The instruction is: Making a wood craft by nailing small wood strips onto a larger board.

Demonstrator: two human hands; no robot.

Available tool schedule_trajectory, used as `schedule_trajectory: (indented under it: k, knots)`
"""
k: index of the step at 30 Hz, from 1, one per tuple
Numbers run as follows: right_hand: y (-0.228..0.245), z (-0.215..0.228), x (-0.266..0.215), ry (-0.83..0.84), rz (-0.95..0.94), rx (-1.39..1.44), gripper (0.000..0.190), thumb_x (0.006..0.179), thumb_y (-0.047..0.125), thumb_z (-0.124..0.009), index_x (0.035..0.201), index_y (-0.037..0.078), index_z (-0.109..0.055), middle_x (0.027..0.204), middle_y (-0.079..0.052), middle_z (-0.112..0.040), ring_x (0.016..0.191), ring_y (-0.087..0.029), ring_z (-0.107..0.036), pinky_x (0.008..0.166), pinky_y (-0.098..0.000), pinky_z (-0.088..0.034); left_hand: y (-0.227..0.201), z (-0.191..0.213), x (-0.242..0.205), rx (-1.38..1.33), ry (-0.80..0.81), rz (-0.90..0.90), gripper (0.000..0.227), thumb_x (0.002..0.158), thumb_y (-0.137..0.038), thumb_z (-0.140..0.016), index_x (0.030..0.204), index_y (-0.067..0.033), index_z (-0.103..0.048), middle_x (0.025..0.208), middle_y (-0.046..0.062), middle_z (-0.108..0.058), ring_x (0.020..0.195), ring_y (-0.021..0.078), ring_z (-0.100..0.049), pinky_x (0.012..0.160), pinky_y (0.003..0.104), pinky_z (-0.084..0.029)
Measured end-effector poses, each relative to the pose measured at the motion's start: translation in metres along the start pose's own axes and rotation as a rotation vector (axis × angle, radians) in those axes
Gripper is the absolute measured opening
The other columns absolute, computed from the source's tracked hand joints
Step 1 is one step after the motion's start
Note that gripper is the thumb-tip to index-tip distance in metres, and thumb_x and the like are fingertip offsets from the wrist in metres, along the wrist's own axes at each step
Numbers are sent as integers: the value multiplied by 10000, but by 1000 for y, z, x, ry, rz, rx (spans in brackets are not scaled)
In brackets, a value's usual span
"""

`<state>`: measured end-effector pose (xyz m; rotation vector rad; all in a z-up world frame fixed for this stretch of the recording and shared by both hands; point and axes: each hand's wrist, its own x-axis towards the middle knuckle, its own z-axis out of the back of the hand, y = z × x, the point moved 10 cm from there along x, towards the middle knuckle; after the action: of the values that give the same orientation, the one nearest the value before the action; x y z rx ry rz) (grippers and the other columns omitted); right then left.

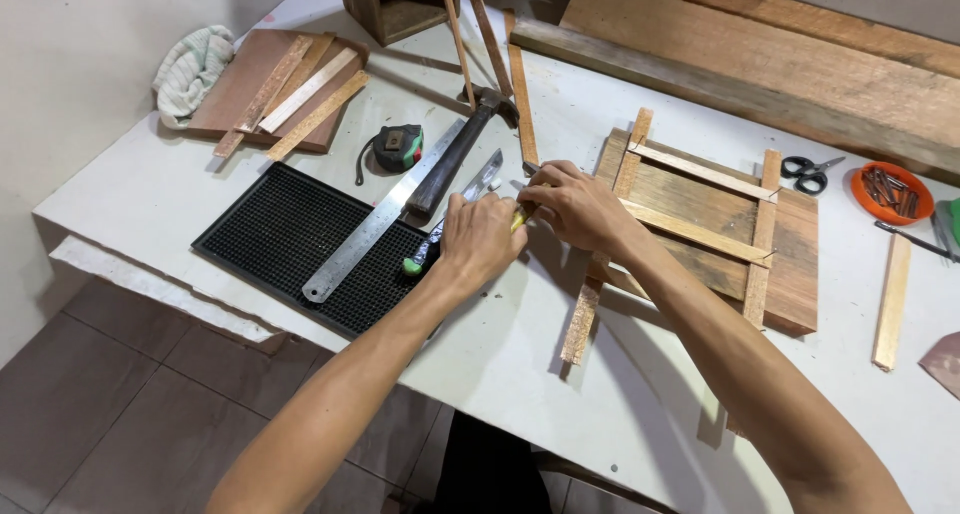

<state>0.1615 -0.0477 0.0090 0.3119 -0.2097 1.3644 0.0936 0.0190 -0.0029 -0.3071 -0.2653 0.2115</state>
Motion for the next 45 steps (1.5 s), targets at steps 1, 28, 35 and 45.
schedule_trajectory:
  k: [1, 28, 35, 45]
  knots:
    - [3, 9, 0, -2, -4, -4, 316, 878, 189, -741, 1192, 162, -740, 1220, -37, -700, 1277, -272, -551, 984, -412, -529, -3, 5, 1, -1, -1, -6, 252, 860, -288, -750, 936, -48, -742, 817, 115, -719, 679, 195, -627, 859, 414, -388]
    - [-150, 81, -83, -197, -362, -117, 387, 880, 271, -743, 1204, 63, -708, 1204, -113, -655, 1037, -246, -628, 880, -373, -558, -64, 19, 117, -163, 258, 36, 280, 883, -157, -606, 1131, -42, -670, 791, 123, -739, 692, 238, -720, 683, 437, -578]
    - [-172, 44, -75, -106, -419, -119, 509, 845, 511, -737, 1093, 67, -758, 999, -101, -648, 862, -220, -558, 756, -384, -501, -67, 14, 135, -122, 285, 29, 258, 891, -137, -551, 1113, -43, -642, 722, 136, -716, 632, 272, -710, 620, 449, -573]
    - [-180, 26, -70, -39, -426, -96, 620, 823, 640, -706, 1107, 95, -784, 960, -102, -650, 857, -216, -554, 778, -403, -499, -62, 3, 146, -115, 348, -27, 308, 899, -132, -530, 1186, -38, -591, 688, 135, -690, 590, 291, -687, 574, 469, -550]
